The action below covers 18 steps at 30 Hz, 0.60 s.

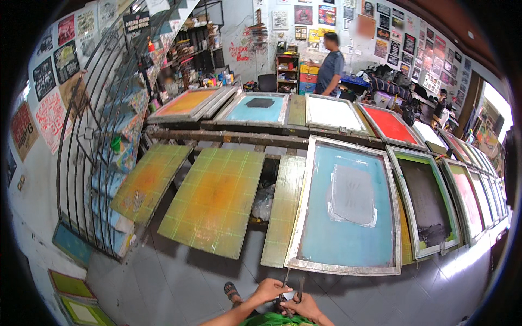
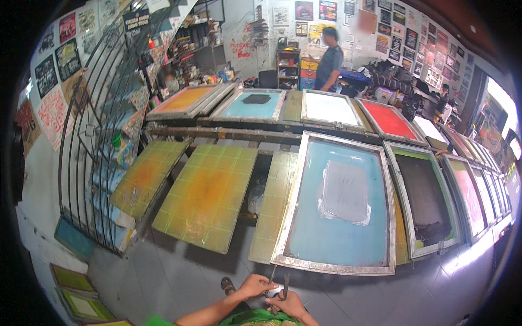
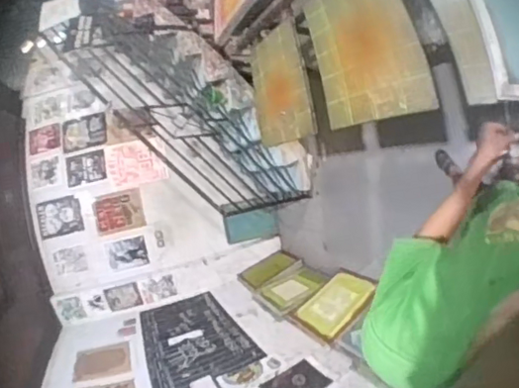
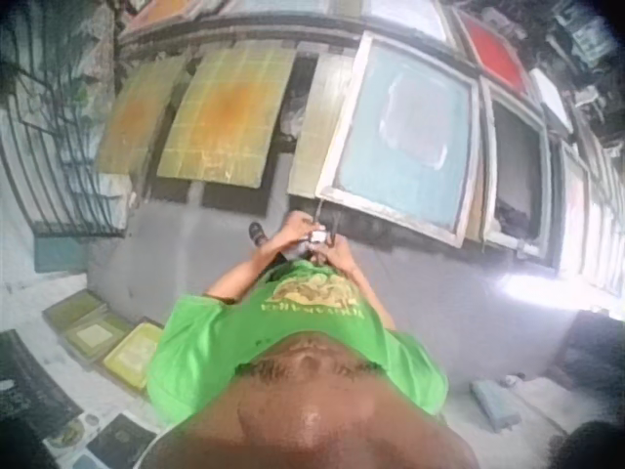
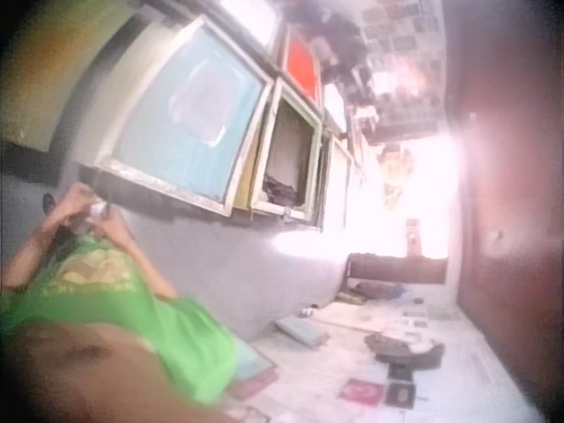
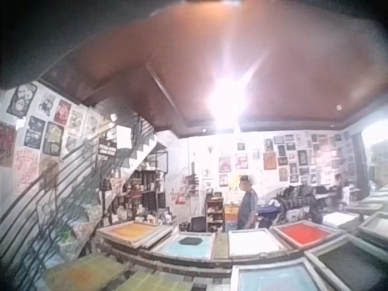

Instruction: The person uses two wrenches to loosen and tighten clamps on the edges of screen-printing frames mounted on a workbench. The person repeatedly opens and closes the frame lids, adjusts the clamps, and repositions the frames while working in a print shop.

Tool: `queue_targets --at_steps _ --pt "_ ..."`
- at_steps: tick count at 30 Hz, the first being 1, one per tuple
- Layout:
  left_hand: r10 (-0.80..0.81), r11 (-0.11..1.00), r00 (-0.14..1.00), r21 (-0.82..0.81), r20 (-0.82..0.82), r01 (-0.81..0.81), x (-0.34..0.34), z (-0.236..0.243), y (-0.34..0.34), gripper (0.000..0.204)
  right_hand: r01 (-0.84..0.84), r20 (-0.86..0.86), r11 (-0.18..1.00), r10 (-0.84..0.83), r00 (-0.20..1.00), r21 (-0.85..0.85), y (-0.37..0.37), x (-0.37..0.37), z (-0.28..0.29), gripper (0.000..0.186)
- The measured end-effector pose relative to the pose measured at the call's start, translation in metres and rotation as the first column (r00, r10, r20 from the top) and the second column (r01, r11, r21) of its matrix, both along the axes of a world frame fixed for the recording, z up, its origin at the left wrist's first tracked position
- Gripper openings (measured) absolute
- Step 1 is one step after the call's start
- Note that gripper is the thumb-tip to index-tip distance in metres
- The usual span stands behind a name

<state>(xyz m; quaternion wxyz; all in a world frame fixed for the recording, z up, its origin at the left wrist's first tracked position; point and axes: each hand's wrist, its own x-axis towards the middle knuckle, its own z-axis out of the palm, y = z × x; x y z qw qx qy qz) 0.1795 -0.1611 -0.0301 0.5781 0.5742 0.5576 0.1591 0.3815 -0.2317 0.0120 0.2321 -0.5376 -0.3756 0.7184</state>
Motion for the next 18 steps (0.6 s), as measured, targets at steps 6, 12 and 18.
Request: queue_targets --at_steps 6,12,18 --pt "0.260 0.961 0.966 -0.097 -0.004 -0.259 0.013 0.008 -0.016 0.052 0.129 0.163 0.800 -0.272 0.948 0.586 -0.001 -0.020 -0.026 0.019" --pt "0.125 0.985 0.968 0.147 -0.218 -0.094 0.016 0.038 -0.012 0.053 -0.008 0.077 0.908 -0.026 0.997 0.420 0.013 -0.004 -0.072 0.034" --pt "0.131 0.991 0.968 -0.041 0.214 -0.125 0.001 -0.041 -0.015 0.044 -0.108 -0.209 0.972 0.152 0.966 0.210 0.026 -0.007 -0.090 0.032"
